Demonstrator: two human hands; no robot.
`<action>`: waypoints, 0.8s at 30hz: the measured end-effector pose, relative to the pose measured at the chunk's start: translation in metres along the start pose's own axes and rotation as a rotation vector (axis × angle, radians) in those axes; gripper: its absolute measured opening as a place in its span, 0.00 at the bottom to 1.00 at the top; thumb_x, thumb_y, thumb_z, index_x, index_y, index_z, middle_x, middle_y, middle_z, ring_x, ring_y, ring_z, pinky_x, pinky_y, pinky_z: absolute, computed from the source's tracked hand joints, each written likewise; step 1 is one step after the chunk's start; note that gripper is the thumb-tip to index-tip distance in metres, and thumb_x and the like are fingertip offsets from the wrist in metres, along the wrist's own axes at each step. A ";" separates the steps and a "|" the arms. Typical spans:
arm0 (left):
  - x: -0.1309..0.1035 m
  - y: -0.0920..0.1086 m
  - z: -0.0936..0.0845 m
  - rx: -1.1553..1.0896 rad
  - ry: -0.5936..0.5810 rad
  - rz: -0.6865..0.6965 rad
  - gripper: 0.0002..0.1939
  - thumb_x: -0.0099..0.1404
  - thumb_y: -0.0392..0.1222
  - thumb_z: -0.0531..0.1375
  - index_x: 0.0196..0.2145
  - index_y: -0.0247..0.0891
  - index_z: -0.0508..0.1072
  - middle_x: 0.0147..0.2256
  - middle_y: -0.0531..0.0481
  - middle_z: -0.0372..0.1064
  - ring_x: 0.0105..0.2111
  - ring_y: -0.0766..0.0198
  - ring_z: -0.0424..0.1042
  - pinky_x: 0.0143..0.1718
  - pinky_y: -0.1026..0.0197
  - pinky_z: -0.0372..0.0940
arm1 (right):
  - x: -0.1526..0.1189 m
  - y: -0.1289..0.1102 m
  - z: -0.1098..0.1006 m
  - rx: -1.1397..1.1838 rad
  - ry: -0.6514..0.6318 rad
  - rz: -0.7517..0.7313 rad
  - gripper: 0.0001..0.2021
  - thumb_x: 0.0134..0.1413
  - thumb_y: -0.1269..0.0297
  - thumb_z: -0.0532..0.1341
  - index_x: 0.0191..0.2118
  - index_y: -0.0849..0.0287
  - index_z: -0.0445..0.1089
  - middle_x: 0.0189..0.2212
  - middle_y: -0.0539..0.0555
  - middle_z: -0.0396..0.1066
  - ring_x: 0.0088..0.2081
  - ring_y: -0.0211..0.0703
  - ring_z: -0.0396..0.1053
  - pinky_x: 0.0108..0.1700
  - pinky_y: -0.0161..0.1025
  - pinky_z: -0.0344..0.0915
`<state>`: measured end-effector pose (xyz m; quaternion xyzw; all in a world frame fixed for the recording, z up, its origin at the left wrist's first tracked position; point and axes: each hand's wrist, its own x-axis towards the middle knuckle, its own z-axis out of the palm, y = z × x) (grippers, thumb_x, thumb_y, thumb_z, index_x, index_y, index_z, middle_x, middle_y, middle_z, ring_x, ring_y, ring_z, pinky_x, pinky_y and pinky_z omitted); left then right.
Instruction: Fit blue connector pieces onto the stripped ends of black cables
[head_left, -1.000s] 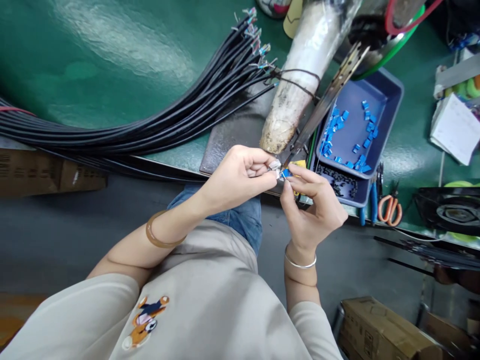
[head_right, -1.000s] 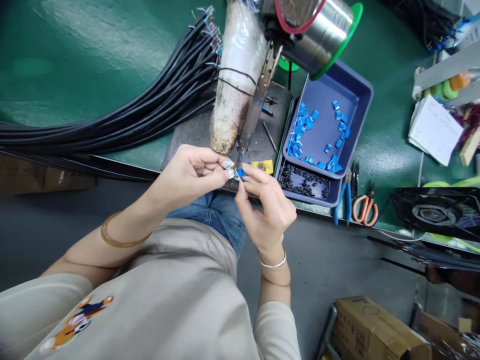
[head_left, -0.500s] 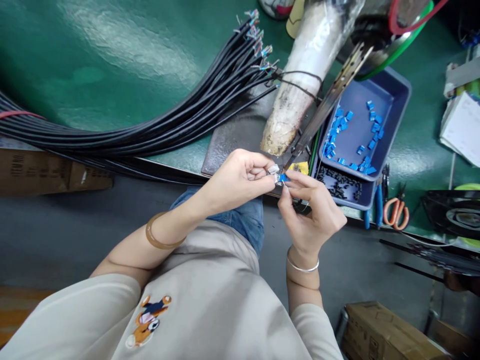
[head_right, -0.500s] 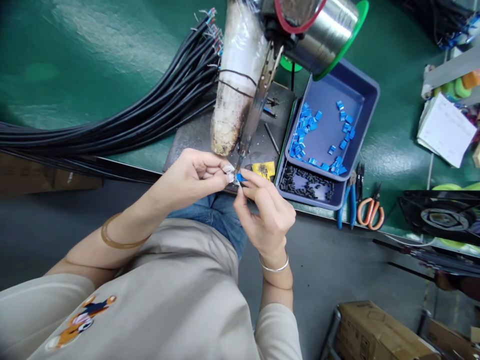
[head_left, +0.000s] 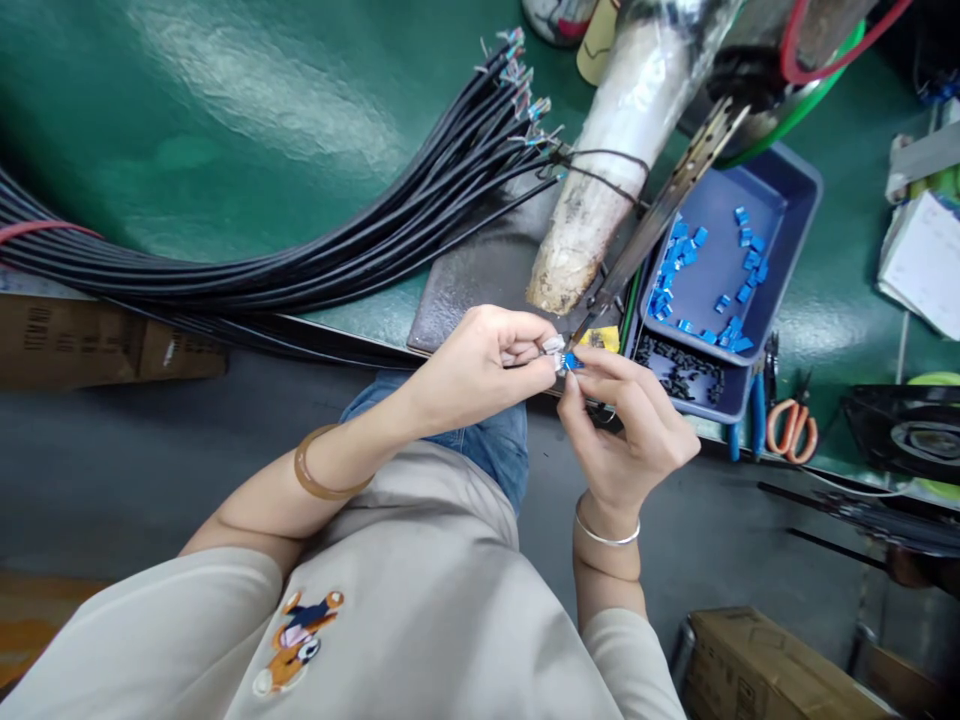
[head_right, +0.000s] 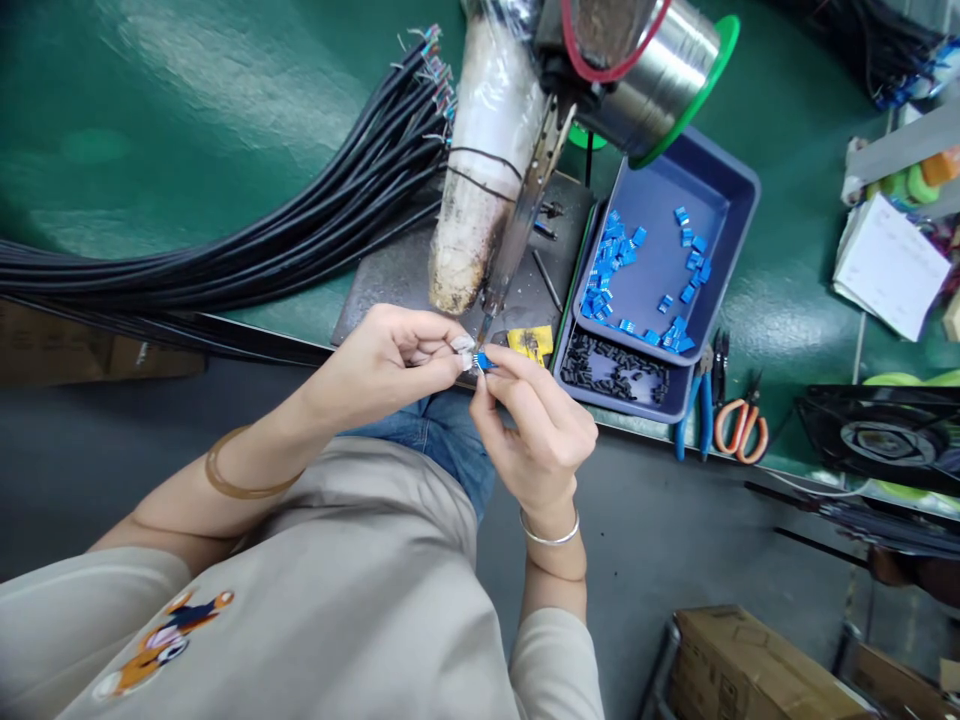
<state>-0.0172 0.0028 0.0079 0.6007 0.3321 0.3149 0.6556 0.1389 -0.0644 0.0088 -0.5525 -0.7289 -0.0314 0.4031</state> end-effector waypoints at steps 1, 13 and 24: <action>0.000 -0.001 0.000 0.001 -0.001 -0.001 0.08 0.58 0.30 0.56 0.22 0.34 0.64 0.20 0.58 0.47 0.21 0.75 0.45 0.20 0.67 0.43 | 0.000 0.000 0.000 -0.009 -0.001 -0.007 0.09 0.50 0.76 0.66 0.33 0.54 0.69 0.39 0.50 0.79 0.35 0.36 0.77 0.38 0.34 0.75; -0.004 -0.005 -0.013 -0.063 -0.323 -0.178 0.05 0.60 0.38 0.60 0.30 0.33 0.71 0.17 0.58 0.57 0.18 0.75 0.54 0.20 0.69 0.49 | -0.010 -0.008 -0.017 0.110 0.203 0.196 0.05 0.55 0.72 0.63 0.34 0.55 0.67 0.27 0.48 0.76 0.27 0.39 0.76 0.25 0.35 0.70; -0.016 0.022 -0.001 0.778 -0.263 0.377 0.10 0.63 0.33 0.56 0.27 0.34 0.75 0.24 0.48 0.72 0.24 0.66 0.67 0.26 0.64 0.54 | -0.028 -0.007 -0.021 0.175 0.013 0.396 0.04 0.57 0.66 0.63 0.34 0.54 0.66 0.25 0.43 0.69 0.21 0.31 0.68 0.25 0.32 0.67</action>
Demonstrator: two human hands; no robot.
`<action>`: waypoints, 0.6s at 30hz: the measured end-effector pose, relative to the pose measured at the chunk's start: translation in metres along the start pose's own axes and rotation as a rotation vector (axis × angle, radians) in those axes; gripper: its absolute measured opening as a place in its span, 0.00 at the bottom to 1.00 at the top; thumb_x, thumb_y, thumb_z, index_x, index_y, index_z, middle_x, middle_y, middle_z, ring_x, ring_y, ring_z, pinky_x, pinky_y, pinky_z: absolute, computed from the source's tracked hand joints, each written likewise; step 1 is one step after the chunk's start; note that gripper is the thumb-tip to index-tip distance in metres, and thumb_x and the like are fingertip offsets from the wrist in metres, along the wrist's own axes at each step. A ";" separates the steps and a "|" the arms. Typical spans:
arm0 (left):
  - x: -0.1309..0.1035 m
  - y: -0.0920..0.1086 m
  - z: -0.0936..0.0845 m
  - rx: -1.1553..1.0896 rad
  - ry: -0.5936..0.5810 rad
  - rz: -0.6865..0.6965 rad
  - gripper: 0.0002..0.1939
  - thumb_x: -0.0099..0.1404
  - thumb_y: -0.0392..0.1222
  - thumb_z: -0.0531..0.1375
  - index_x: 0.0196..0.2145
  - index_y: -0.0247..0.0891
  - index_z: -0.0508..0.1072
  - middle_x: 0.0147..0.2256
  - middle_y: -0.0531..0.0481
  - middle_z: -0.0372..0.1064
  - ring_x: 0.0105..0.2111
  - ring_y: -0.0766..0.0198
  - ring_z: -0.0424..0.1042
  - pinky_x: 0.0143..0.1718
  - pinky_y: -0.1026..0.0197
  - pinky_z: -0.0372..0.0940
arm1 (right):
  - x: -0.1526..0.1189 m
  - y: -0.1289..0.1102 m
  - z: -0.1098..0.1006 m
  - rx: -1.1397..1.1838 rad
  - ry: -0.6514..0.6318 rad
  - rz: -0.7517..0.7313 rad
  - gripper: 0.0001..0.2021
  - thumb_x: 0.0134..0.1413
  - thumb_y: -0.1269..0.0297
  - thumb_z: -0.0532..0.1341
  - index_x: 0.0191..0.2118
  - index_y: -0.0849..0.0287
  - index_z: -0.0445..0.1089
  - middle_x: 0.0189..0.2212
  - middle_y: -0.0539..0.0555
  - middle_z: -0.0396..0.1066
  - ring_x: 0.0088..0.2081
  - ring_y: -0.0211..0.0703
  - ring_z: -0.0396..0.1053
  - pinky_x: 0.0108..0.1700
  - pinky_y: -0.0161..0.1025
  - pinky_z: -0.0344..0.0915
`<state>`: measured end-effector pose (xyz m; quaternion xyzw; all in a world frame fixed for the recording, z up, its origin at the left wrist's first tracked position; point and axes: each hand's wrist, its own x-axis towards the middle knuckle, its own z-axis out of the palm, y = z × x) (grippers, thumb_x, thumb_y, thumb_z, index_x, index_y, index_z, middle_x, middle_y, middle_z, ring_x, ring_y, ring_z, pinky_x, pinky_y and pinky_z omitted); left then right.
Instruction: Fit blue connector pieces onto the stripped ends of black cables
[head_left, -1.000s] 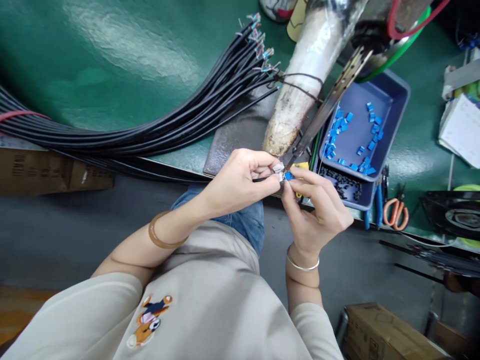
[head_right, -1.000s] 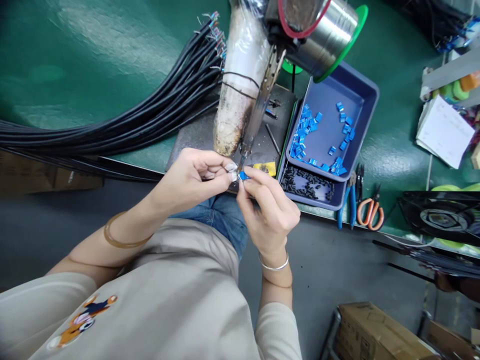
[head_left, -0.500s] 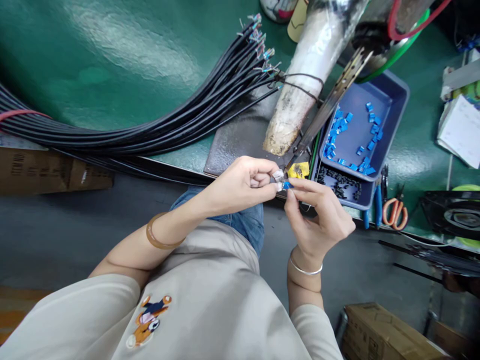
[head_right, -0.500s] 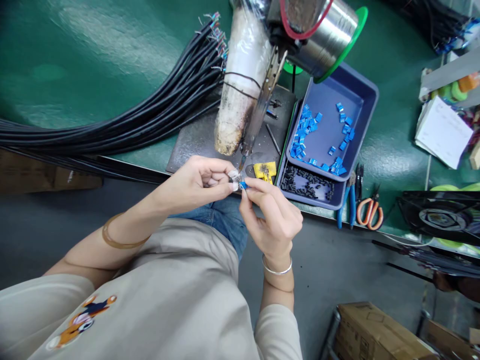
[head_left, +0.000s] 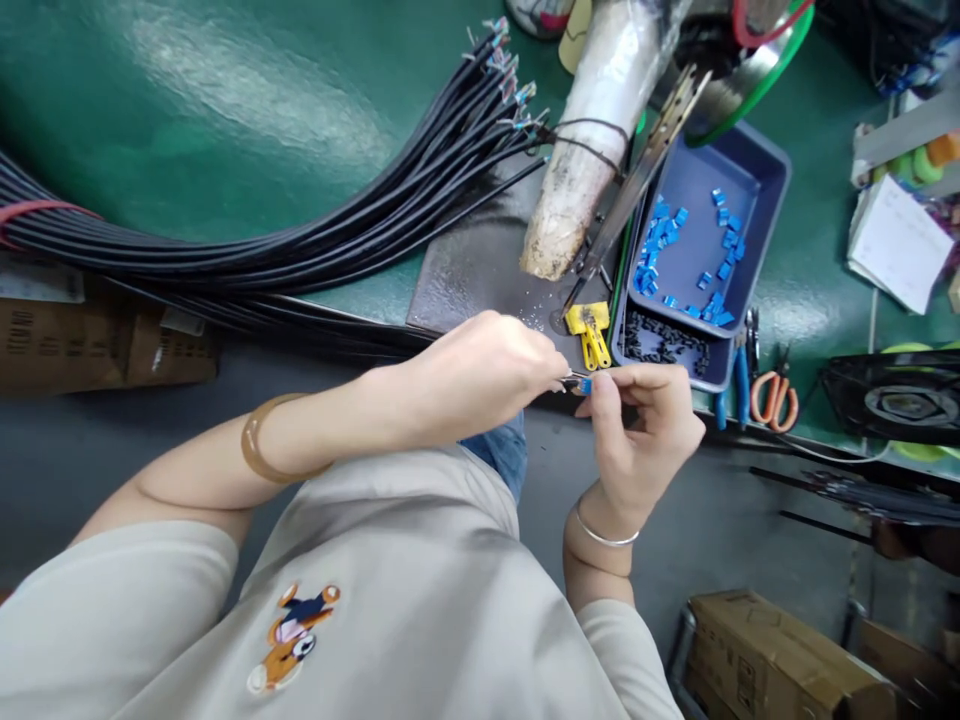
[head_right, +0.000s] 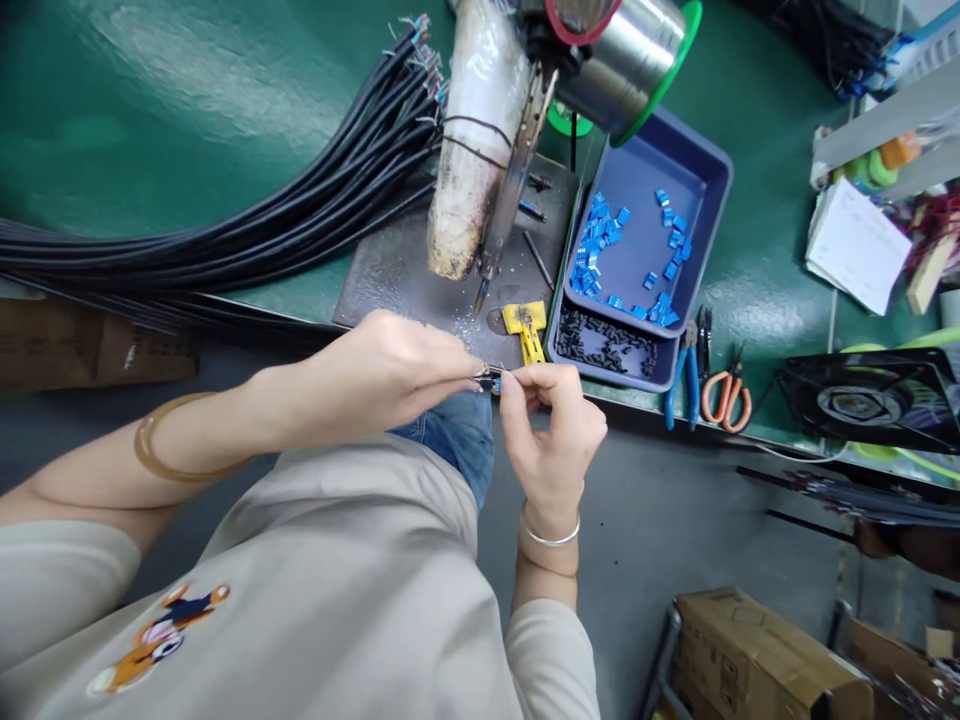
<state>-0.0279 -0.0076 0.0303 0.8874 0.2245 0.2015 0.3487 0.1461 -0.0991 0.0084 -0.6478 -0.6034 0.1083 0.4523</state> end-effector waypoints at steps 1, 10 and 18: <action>-0.003 0.005 0.002 0.079 0.026 0.001 0.11 0.65 0.33 0.54 0.27 0.33 0.75 0.24 0.48 0.71 0.23 0.66 0.66 0.25 0.63 0.53 | 0.001 0.002 0.003 0.049 0.008 -0.001 0.04 0.57 0.66 0.63 0.34 0.55 0.66 0.25 0.43 0.68 0.22 0.30 0.68 0.26 0.31 0.67; -0.018 -0.006 0.022 -0.832 0.198 -0.426 0.06 0.59 0.37 0.63 0.29 0.33 0.70 0.20 0.54 0.68 0.17 0.75 0.62 0.21 0.70 0.58 | 0.000 0.011 0.029 0.092 0.092 -0.119 0.01 0.58 0.68 0.63 0.35 0.56 0.69 0.29 0.45 0.71 0.32 0.33 0.74 0.36 0.33 0.71; -0.017 -0.010 0.036 -0.755 0.274 -0.390 0.05 0.54 0.35 0.63 0.25 0.30 0.73 0.22 0.54 0.63 0.23 0.73 0.62 0.26 0.69 0.59 | 0.002 -0.006 -0.008 -0.152 0.051 -0.222 0.13 0.56 0.70 0.63 0.47 0.51 0.75 0.23 0.44 0.71 0.18 0.29 0.60 0.20 0.32 0.57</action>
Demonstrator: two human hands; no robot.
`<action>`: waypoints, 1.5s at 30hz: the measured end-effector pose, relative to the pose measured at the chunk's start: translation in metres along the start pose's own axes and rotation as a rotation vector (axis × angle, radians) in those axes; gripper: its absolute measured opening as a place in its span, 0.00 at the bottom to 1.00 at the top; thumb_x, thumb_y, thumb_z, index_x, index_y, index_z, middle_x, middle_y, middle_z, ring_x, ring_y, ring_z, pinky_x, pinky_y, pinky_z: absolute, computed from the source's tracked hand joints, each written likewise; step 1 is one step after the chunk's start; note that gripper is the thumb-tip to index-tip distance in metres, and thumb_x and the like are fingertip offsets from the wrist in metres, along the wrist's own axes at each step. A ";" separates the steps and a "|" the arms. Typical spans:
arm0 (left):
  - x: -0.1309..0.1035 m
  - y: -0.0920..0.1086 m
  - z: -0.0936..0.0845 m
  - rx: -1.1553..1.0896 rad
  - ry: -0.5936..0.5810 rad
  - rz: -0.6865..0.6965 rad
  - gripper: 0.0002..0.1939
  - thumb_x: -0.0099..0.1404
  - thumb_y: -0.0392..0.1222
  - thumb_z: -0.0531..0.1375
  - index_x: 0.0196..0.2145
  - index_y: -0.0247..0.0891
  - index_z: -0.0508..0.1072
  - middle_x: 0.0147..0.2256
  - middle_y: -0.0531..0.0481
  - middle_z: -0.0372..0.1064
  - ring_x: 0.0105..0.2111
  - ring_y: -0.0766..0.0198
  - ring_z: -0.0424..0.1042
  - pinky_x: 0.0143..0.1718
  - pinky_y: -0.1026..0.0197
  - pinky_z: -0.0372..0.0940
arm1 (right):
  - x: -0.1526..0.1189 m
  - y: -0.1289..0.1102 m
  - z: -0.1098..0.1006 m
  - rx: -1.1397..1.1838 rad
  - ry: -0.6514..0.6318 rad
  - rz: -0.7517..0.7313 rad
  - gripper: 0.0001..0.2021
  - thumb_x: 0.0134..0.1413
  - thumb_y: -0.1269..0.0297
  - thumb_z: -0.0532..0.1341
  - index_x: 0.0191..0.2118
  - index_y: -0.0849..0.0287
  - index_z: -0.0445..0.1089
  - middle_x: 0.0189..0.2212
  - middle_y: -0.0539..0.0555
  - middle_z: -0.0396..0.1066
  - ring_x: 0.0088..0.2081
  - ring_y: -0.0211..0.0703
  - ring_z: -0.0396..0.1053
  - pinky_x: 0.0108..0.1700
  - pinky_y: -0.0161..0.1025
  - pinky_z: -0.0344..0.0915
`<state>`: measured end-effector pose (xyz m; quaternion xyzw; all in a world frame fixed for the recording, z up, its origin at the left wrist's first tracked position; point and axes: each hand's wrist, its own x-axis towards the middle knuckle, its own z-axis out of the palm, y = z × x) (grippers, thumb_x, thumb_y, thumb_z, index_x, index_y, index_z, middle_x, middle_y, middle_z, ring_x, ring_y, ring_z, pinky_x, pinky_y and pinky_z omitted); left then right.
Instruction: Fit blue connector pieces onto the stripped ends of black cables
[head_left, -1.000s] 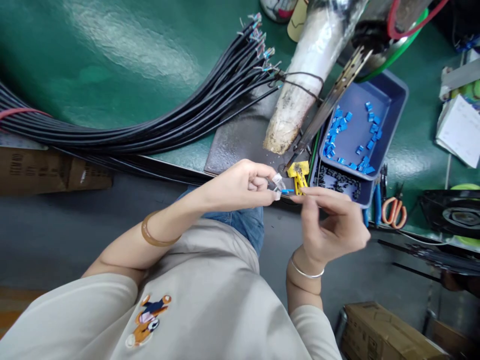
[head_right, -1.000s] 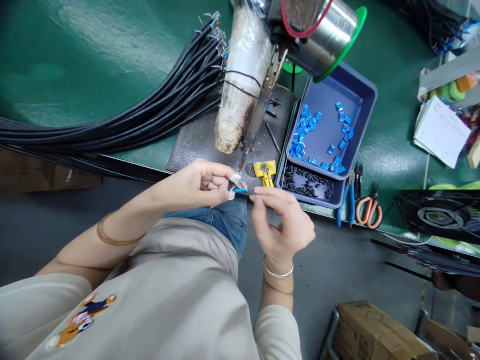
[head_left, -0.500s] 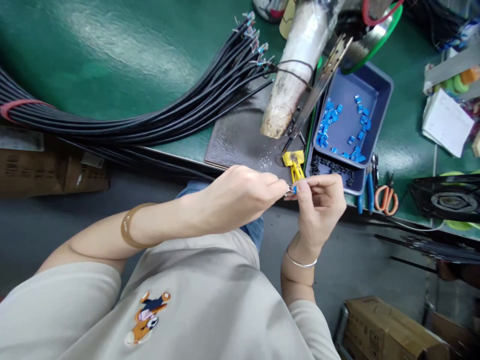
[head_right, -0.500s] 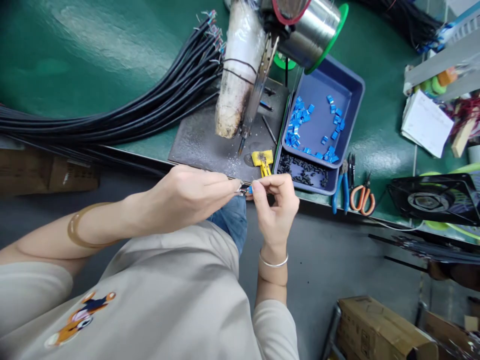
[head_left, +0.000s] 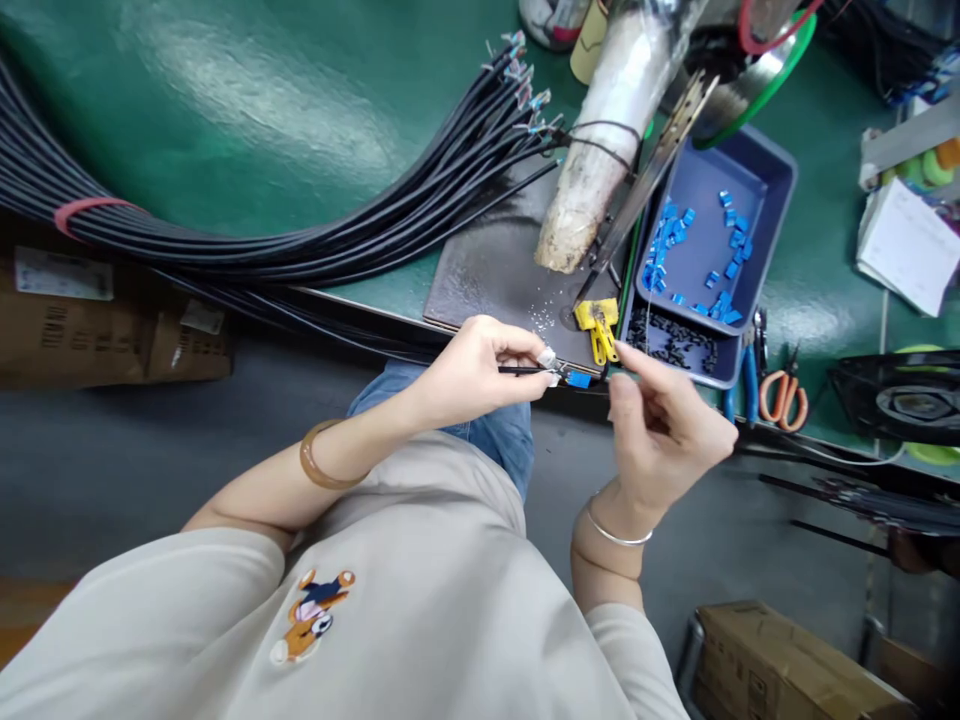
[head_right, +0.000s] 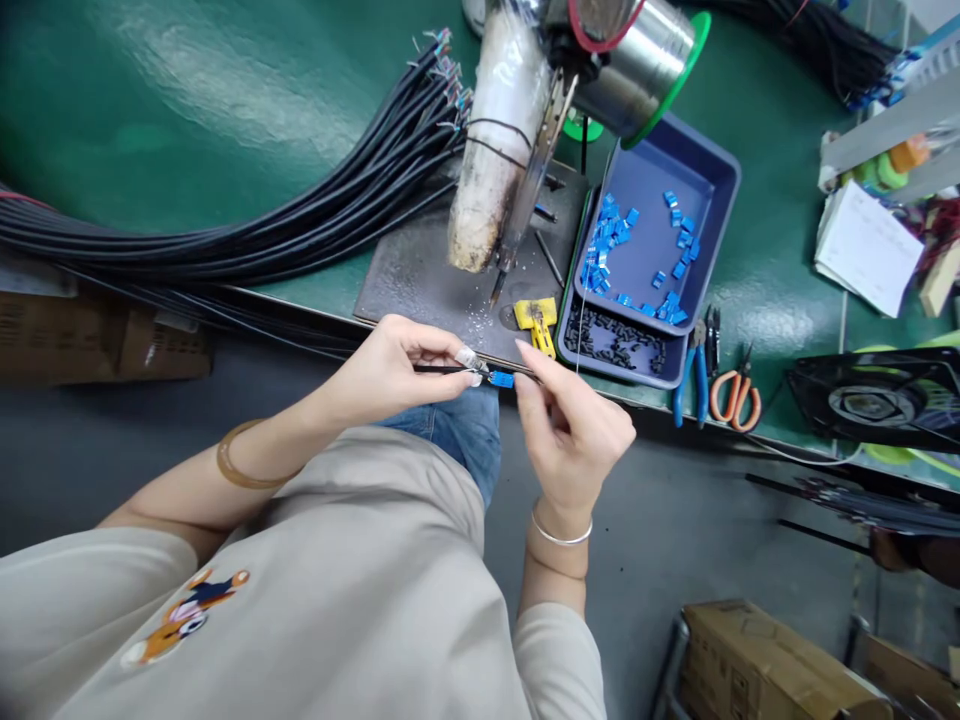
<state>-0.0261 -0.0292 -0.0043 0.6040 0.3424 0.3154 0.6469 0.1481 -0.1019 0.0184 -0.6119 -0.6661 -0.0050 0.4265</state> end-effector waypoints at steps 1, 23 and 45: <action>0.000 0.000 0.000 0.012 -0.006 0.006 0.04 0.54 0.35 0.63 0.25 0.30 0.73 0.21 0.55 0.63 0.23 0.73 0.61 0.26 0.69 0.59 | 0.001 -0.001 -0.003 -0.011 -0.070 -0.026 0.14 0.56 0.70 0.64 0.48 0.50 0.75 0.23 0.44 0.70 0.18 0.28 0.59 0.21 0.31 0.57; 0.004 -0.005 0.002 0.060 0.053 0.167 0.02 0.58 0.33 0.61 0.31 0.31 0.73 0.26 0.54 0.67 0.21 0.76 0.54 0.21 0.71 0.52 | 0.013 0.002 0.005 -0.107 -0.379 -0.180 0.05 0.56 0.72 0.62 0.31 0.57 0.67 0.20 0.43 0.62 0.21 0.27 0.57 0.25 0.31 0.54; 0.008 -0.006 0.000 0.012 0.155 0.224 0.04 0.59 0.33 0.63 0.30 0.34 0.69 0.26 0.54 0.64 0.22 0.75 0.60 0.21 0.70 0.56 | 0.014 0.002 0.021 0.321 0.040 0.274 0.06 0.59 0.59 0.63 0.38 0.56 0.71 0.17 0.42 0.61 0.17 0.28 0.59 0.19 0.31 0.53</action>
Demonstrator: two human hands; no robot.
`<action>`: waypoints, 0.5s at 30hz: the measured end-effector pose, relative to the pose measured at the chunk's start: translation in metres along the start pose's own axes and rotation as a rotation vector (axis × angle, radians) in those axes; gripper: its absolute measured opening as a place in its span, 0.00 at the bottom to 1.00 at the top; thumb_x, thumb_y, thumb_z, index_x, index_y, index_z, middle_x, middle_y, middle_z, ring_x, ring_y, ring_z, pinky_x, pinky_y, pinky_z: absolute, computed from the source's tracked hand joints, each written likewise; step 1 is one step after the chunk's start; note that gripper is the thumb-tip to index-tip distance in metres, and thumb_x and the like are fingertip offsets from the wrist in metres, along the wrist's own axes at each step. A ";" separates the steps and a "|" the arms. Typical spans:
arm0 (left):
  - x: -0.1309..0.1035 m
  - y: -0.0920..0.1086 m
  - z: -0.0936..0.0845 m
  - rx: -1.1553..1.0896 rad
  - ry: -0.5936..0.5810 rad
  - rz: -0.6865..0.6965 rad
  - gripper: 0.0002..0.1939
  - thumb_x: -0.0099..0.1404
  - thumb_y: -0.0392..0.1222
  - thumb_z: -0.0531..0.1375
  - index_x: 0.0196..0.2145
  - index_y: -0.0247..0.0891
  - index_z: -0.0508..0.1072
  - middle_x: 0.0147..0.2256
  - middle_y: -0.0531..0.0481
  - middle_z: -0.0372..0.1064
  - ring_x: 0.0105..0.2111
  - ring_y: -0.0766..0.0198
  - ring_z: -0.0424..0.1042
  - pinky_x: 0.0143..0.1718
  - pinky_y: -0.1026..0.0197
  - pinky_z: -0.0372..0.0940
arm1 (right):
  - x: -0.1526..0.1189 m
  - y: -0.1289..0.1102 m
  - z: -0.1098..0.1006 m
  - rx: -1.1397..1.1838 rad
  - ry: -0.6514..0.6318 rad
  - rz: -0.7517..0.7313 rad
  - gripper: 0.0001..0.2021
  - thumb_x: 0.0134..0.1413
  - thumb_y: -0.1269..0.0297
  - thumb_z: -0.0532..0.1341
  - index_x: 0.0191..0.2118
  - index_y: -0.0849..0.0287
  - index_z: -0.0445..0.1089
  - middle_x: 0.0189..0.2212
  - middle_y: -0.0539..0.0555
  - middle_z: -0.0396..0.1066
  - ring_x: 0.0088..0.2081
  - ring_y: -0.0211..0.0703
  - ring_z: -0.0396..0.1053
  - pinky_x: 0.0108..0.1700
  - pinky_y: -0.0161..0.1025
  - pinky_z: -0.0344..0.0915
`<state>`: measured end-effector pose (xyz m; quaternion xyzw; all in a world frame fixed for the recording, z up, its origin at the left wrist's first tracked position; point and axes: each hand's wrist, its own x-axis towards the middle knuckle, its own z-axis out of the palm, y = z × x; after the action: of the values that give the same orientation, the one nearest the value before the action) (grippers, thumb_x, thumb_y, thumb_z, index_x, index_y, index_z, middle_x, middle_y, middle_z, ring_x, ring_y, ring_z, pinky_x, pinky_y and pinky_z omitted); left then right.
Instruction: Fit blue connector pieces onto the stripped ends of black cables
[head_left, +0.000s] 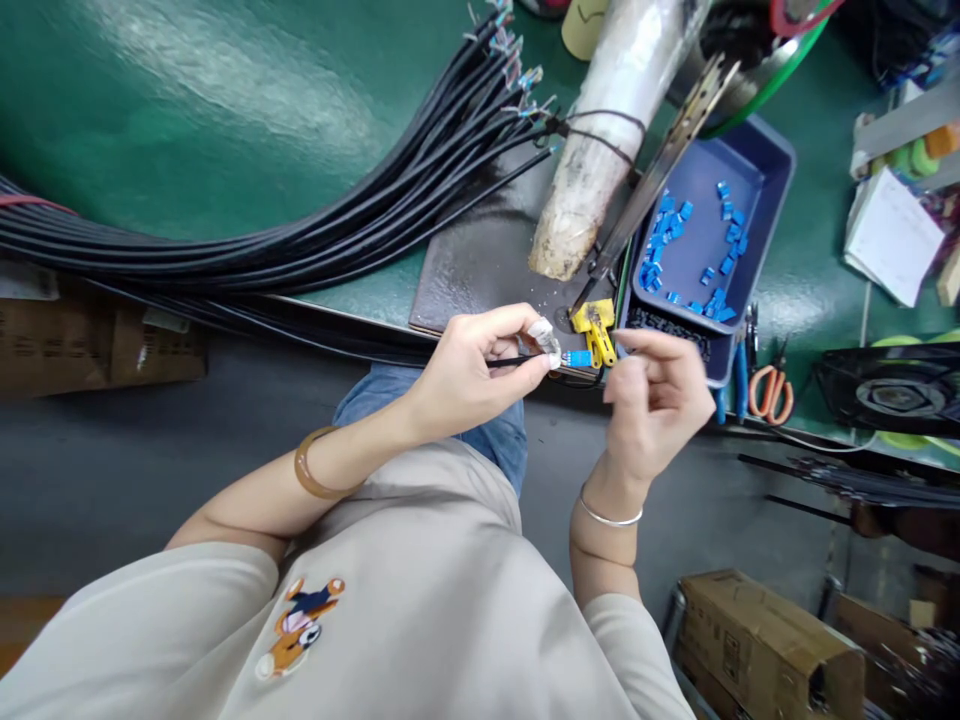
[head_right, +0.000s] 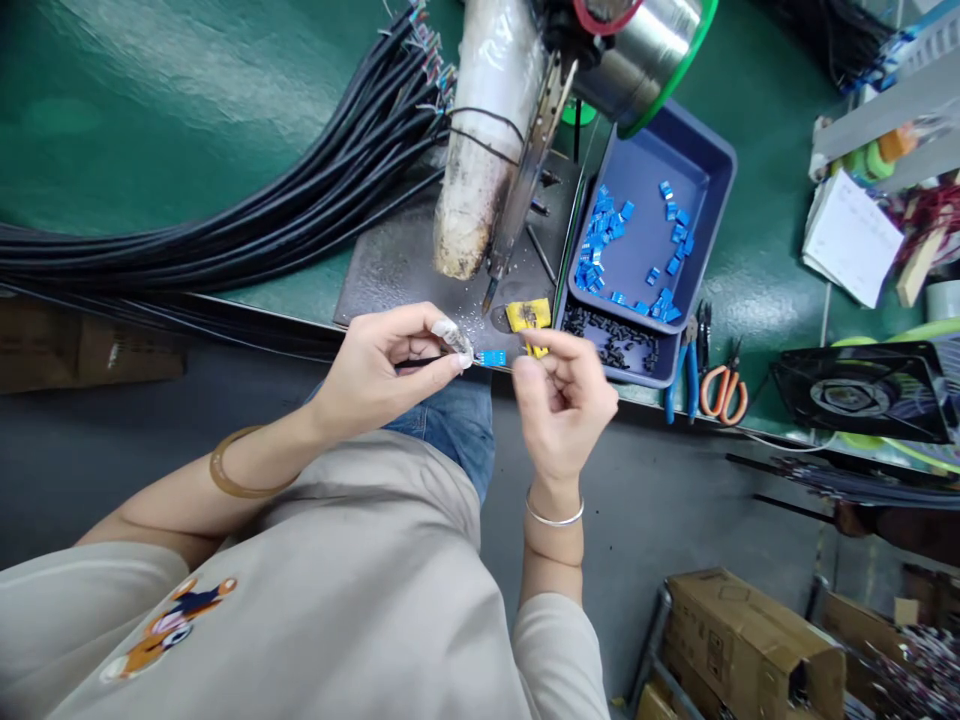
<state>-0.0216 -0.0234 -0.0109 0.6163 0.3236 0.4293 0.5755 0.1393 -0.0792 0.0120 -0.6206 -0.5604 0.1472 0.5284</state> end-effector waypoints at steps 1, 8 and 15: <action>0.001 -0.002 0.000 -0.017 0.005 -0.032 0.04 0.59 0.34 0.63 0.31 0.34 0.69 0.25 0.55 0.62 0.21 0.76 0.58 0.21 0.70 0.55 | 0.000 0.000 0.001 0.053 0.057 -0.018 0.07 0.60 0.60 0.61 0.42 0.55 0.70 0.18 0.41 0.62 0.17 0.28 0.59 0.18 0.31 0.53; 0.007 -0.004 0.001 -0.097 0.074 -0.097 0.06 0.57 0.32 0.63 0.30 0.35 0.67 0.24 0.56 0.61 0.20 0.77 0.55 0.21 0.70 0.54 | -0.012 0.002 0.008 -0.108 0.140 -0.145 0.08 0.56 0.73 0.64 0.41 0.55 0.71 0.38 0.49 0.79 0.34 0.40 0.79 0.33 0.37 0.77; 0.011 -0.001 0.004 -0.106 0.098 -0.096 0.04 0.57 0.32 0.62 0.29 0.34 0.69 0.25 0.54 0.64 0.22 0.76 0.58 0.22 0.71 0.55 | -0.006 0.011 0.019 -0.115 0.021 -0.158 0.05 0.55 0.72 0.65 0.37 0.56 0.72 0.39 0.51 0.80 0.41 0.40 0.79 0.41 0.37 0.78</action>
<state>-0.0129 -0.0149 -0.0096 0.5471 0.3572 0.4474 0.6107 0.1287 -0.0730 -0.0066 -0.6051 -0.6096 0.0662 0.5077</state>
